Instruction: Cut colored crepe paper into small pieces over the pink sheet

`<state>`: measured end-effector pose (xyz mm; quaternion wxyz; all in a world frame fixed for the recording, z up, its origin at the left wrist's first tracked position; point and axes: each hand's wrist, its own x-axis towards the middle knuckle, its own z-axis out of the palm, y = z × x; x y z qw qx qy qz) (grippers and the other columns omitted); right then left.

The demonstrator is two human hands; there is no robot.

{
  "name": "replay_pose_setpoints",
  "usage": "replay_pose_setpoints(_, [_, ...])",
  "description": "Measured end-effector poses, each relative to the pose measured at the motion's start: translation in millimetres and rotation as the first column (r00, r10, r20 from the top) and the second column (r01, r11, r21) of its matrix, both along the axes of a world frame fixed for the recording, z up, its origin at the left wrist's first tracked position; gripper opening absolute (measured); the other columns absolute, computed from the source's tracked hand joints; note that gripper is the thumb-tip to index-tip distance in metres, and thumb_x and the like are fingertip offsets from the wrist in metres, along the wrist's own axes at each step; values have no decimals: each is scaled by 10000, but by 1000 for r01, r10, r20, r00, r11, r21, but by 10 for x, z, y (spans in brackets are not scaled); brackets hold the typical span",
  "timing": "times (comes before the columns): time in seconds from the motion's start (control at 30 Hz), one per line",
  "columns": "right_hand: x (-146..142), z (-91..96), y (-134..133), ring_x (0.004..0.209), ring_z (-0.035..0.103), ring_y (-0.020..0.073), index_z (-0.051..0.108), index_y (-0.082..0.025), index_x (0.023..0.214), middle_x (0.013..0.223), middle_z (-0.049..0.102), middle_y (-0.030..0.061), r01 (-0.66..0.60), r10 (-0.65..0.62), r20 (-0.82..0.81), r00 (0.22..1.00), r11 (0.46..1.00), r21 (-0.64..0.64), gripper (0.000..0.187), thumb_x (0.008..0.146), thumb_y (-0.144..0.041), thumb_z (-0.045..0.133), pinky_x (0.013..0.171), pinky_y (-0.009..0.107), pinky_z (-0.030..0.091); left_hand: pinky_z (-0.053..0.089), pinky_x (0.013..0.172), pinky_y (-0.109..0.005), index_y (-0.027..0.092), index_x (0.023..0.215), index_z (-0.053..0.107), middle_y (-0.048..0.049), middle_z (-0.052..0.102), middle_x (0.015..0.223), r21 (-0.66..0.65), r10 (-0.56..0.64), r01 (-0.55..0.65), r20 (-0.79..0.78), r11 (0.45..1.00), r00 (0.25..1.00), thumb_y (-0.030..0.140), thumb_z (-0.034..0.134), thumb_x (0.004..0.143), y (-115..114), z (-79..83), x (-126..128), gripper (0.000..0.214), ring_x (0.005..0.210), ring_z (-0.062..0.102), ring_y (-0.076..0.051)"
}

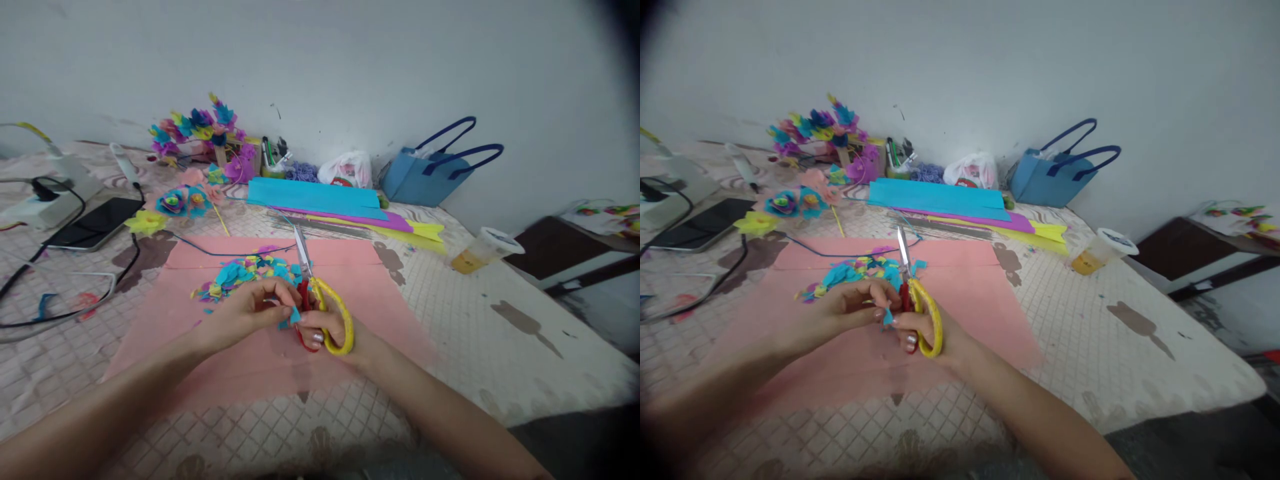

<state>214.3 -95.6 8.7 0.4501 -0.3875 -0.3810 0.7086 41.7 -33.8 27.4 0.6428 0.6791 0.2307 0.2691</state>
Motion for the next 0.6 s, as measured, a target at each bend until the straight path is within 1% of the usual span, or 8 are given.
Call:
replay_pose_setpoints(0.07, [10, -51, 8, 351, 293, 45, 488, -199, 733, 431, 385, -115, 25, -27, 45, 999, 999, 43, 261, 704, -360, 692, 379, 187, 305, 481, 738, -296, 175, 767, 623, -27, 648, 802, -38, 45, -45, -8, 998, 999, 255, 665, 807, 10, -10, 10, 99, 791, 612, -173])
replay_pose_setpoints(0.13, [16, -88, 12, 345, 294, 45, 518, -190, 752, 437, 387, -107, 74, -84, 102, 991, 992, 97, 292, 772, -452, 648, 376, 189, 300, 475, 674, -281, 175, 774, 615, -10, 649, 726, -81, 82, -83, -16, 993, 996, 264, 663, 801, 19, -29, 21, 105, 691, 601, -153])
replay_pose_setpoints(0.2, [17, -98, 12, 356, 319, 44, 531, -193, 800, 492, 420, -98, 136, -155, 138, 978, 981, 137, 322, 768, -486, 658, 370, 188, 297, 470, 640, -272, 172, 763, 606, 1, 637, 694, -107, 117, -119, -28, 987, 993, 261, 674, 781, 20, -48, 34, 114, 640, 590, -141])
replay_pose_setpoints(0.3, [6, -62, 5, 419, 399, 50, 512, -209, 845, 634, 499, -72, 210, -233, 200, 952, 969, 132, 360, 662, -395, 760, 381, 183, 326, 461, 609, -257, 165, 759, 601, 21, 594, 663, -122, 153, -156, -33, 980, 988, 252, 697, 752, 3, -67, 52, 129, 606, 568, -124])
replay_pose_setpoints(0.37, [-6, -19, 2, 454, 432, 57, 508, -206, 836, 696, 536, -52, 229, -252, 250, 935, 967, 115, 356, 620, -322, 766, 387, 186, 343, 459, 604, -247, 161, 782, 602, 25, 587, 675, -143, 153, -154, -20, 978, 988, 250, 707, 746, -11, -75, 61, 143, 606, 557, -114])
replay_pose_setpoints(0.5, [-10, 63, 10, 480, 443, 69, 503, -206, 805, 698, 532, -44, 248, -273, 291, 917, 961, 121, 287, 614, -268, 708, 394, 192, 359, 467, 612, -241, 161, 855, 611, 13, 607, 729, -215, 153, -153, -16, 965, 988, 256, 721, 743, -25, -89, 66, 184, 645, 574, -119])
replay_pose_setpoints(0.6, [14, 109, 17, 468, 422, 65, 496, -210, 791, 671, 508, -55, 246, -272, 314, 910, 962, 122, 261, 615, -259, 682, 393, 190, 361, 478, 629, -247, 168, 862, 624, 9, 618, 723, -279, 175, -177, -34, 944, 984, 306, 688, 784, -26, -90, 61, 170, 658, 595, -128])
